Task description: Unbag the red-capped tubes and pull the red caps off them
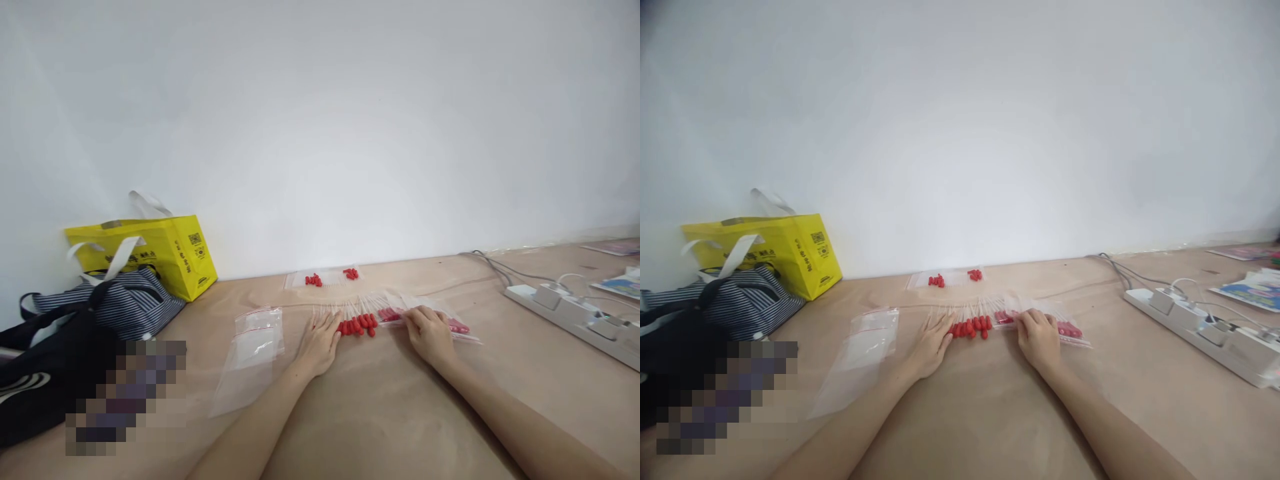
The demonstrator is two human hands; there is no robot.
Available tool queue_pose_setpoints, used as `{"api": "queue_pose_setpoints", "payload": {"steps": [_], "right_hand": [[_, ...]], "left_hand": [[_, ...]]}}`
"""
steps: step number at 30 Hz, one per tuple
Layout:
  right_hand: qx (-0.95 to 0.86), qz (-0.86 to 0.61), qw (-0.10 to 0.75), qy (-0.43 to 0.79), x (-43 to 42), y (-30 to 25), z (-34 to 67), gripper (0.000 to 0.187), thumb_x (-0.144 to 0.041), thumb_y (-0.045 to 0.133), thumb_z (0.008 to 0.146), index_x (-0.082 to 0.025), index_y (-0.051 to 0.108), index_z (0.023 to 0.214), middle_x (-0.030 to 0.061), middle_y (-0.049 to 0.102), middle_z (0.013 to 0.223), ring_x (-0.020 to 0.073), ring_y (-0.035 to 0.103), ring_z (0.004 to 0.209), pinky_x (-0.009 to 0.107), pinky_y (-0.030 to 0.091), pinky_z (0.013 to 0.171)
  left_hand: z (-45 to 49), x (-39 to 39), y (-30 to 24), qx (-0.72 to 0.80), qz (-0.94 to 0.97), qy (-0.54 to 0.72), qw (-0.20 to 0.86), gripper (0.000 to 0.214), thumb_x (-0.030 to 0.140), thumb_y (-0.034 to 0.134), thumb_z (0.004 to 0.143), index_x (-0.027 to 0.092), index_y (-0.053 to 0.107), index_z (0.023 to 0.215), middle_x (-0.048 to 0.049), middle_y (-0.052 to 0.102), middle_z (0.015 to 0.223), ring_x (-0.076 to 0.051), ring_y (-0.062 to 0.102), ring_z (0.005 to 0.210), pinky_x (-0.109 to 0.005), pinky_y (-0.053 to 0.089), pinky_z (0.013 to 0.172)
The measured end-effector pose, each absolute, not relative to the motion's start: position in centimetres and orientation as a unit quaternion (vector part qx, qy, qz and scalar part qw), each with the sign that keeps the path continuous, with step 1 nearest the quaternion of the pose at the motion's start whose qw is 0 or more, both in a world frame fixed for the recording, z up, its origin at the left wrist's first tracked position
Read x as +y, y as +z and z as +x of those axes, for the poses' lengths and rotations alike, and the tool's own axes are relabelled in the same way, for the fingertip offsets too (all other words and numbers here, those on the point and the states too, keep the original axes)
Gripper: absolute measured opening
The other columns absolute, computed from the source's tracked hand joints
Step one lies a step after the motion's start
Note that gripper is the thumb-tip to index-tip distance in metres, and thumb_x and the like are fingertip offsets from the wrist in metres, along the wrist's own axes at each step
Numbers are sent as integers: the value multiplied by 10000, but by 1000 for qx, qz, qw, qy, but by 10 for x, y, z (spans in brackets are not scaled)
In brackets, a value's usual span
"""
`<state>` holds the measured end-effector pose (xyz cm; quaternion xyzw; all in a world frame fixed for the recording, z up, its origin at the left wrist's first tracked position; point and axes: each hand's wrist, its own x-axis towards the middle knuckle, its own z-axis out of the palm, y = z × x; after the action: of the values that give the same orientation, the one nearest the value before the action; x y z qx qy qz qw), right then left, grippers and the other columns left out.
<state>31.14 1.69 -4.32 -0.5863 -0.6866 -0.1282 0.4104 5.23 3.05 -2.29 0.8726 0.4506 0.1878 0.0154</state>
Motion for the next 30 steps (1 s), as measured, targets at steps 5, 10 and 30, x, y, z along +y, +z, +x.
{"api": "queue_pose_setpoints", "payload": {"steps": [5,10,30], "right_hand": [[-546,-577,607,-19,20,-38,303,281,-404,368,821,-163,506,778,62,563,737,176,517,695,300,389,637],[-453,-556,696,41,9,-25,288,314,-487,388,799,-179,447,810,23,515,727,151,488,653,290,397,607],[-361,-456,536,612,-37,-44,175,433,-538,636,529,-213,371,634,-65,431,512,93,431,435,236,390,427]], "left_hand": [[53,32,-22,460,865,197,28,482,268,328,850,202,244,1320,-59,350,1346,-210,238,1264,-457,147,1035],[46,25,-25,460,855,241,17,552,331,444,792,179,286,1298,-89,360,1336,-223,253,1256,-442,178,1035],[-5,-56,10,466,768,435,66,197,257,396,809,198,578,858,-38,606,887,-185,545,893,-333,434,819]]}}
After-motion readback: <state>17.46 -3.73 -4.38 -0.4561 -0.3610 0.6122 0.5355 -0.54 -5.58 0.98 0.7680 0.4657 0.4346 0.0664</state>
